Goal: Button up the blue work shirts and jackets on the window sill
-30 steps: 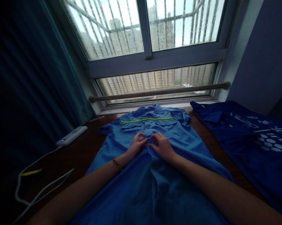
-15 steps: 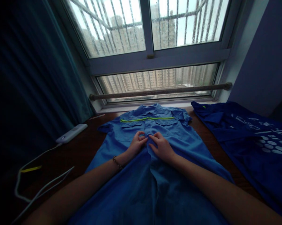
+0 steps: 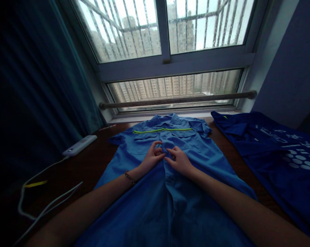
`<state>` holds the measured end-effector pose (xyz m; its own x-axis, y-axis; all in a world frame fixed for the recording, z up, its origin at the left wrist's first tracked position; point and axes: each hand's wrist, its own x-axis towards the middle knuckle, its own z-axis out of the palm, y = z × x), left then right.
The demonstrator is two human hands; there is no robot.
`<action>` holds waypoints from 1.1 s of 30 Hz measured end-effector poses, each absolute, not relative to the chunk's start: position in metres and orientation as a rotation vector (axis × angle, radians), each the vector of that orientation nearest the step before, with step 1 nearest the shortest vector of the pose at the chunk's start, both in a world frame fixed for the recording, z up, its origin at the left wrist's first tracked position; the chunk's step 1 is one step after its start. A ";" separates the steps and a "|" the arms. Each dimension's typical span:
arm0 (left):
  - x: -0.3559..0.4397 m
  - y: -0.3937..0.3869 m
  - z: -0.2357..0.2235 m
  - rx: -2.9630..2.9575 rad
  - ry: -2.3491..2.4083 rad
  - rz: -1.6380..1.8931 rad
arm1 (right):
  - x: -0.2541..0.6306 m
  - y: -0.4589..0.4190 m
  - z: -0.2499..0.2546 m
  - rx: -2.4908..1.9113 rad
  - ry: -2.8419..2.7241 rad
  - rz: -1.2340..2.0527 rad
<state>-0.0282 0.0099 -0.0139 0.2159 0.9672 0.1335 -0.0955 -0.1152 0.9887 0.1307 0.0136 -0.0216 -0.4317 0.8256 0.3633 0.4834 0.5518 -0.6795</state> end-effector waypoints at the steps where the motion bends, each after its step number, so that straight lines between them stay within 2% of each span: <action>1: -0.028 0.010 -0.014 1.353 0.937 1.169 | 0.131 0.015 -0.022 -1.055 -2.092 0.659; 8: -0.036 0.025 -0.023 1.506 1.054 1.111 | 0.128 -0.007 0.004 -1.199 -2.011 0.502; 13: -0.047 0.044 -0.027 1.652 1.045 1.010 | 0.114 -0.050 0.012 -1.350 -2.342 0.474; 18: -0.050 0.059 -0.019 1.792 1.032 0.903 | 0.116 -0.057 0.015 -1.500 -2.400 0.402; 24: -0.033 0.053 0.002 1.896 1.346 0.908 | 0.139 -0.050 0.015 -1.568 -2.350 0.470; 27: -0.021 0.022 0.008 1.966 1.391 0.920 | 0.146 -0.043 0.005 -1.546 -2.181 0.681; 31: -0.016 -0.027 0.006 2.136 1.472 1.012 | 0.151 -0.031 -0.001 -1.413 -1.718 1.242; 33: -0.017 -0.041 0.001 2.211 1.484 0.948 | 0.155 -0.027 0.000 -1.344 -1.457 1.435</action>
<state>-0.0171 -0.0413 0.0012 0.2431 0.9050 0.3490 0.6972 -0.4132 0.5858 0.1545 -0.0266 0.0002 -0.2350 0.9536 -0.1884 0.2034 -0.1413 -0.9689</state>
